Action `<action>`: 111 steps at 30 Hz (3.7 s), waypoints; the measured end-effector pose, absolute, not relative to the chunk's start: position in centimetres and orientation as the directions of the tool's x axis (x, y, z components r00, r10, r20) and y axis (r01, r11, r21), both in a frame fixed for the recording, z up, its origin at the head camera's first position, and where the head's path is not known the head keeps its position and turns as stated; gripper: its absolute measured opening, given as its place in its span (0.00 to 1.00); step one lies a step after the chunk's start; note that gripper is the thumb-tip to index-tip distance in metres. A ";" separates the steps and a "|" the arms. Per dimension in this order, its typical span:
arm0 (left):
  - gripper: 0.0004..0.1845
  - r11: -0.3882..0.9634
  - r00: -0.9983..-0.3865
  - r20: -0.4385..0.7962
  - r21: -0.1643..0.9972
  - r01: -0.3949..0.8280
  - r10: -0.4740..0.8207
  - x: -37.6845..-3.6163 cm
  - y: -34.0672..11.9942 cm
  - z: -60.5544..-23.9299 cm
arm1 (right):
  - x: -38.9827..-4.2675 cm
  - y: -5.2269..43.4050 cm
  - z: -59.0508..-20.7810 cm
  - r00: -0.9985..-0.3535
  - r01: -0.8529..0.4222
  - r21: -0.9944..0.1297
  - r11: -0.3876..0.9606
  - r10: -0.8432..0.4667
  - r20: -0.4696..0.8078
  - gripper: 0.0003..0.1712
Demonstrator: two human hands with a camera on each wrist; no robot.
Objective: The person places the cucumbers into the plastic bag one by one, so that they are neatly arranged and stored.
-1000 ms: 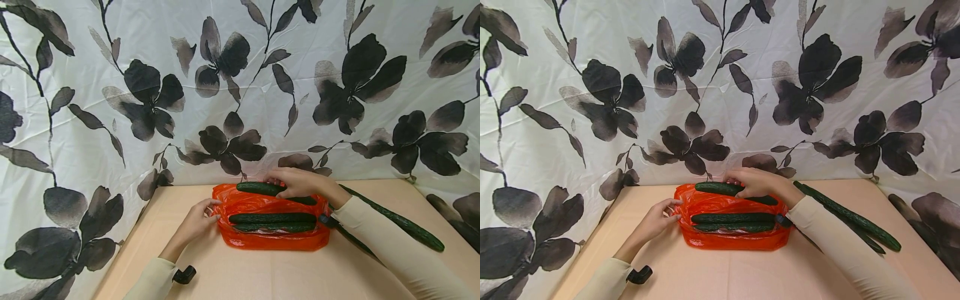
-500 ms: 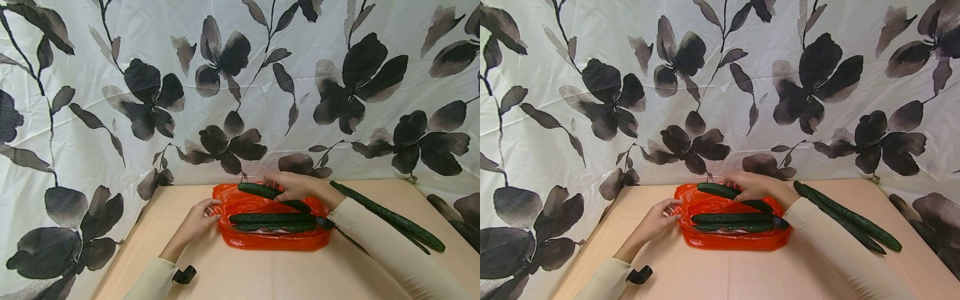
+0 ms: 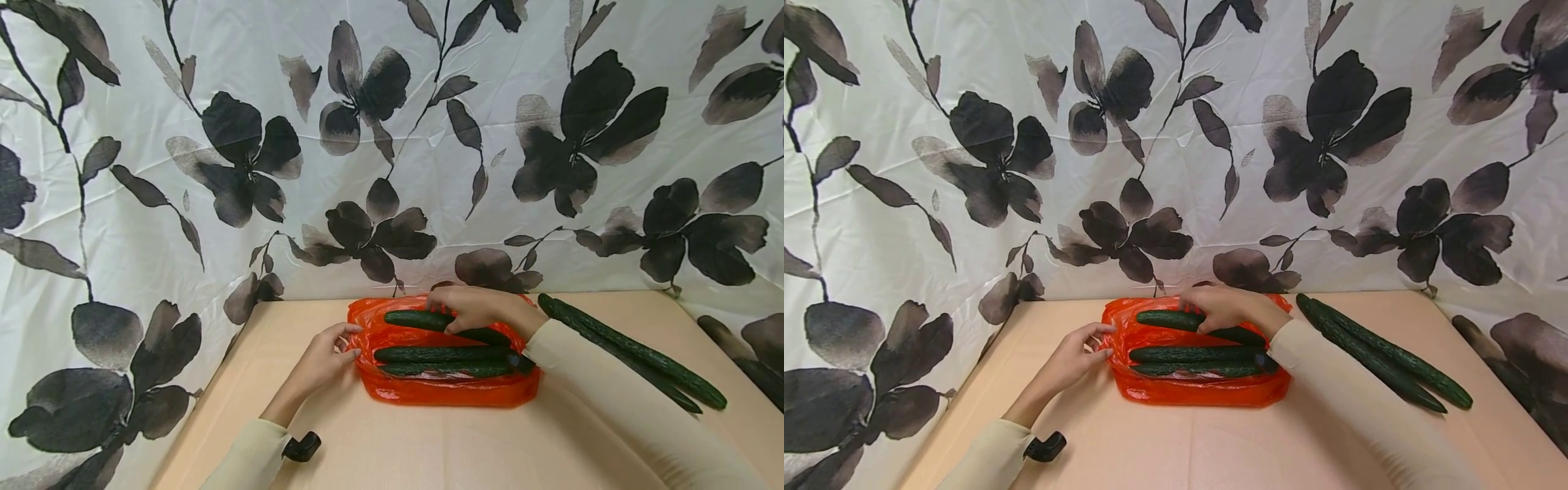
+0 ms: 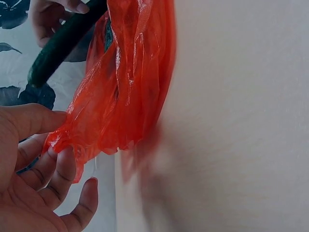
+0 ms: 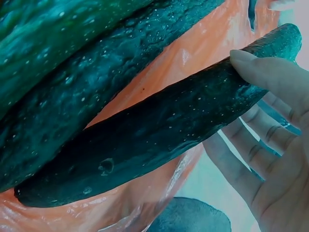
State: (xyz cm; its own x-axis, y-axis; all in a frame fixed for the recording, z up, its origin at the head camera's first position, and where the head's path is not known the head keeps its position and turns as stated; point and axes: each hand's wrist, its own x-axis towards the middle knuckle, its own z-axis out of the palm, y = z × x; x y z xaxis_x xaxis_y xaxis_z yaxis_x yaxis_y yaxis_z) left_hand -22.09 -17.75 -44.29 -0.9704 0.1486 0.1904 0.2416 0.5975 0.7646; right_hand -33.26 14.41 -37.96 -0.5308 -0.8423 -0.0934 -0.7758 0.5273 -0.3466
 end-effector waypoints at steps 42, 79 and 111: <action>0.21 0.586 -0.968 0.190 0.771 0.249 0.162 -22.1 -18.0 -44.5 | -35.0 12.1 -40.8 -0.479 -0.762 -0.344 0.548 -0.836 -0.269 0.19; 0.20 0.594 -0.968 0.184 0.764 0.252 0.173 -22.0 -18.1 -44.5 | -34.3 14.2 -40.9 -0.537 -0.714 -0.287 0.638 -0.763 -0.361 0.22; 0.20 0.609 -0.968 0.189 0.752 0.253 0.168 -21.9 -18.4 -44.4 | -32.5 20.2 -39.0 -0.676 -0.665 -0.234 0.709 -0.705 -0.216 0.26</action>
State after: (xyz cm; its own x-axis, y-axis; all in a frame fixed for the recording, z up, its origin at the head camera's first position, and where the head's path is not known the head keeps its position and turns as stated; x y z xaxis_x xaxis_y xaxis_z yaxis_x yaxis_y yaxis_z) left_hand -21.91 -18.36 -44.37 -0.9675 0.1683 0.1887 0.2526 0.6092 0.7518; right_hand -32.54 20.19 -39.01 -0.6756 -0.7049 -0.2160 -0.6652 0.7092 -0.2338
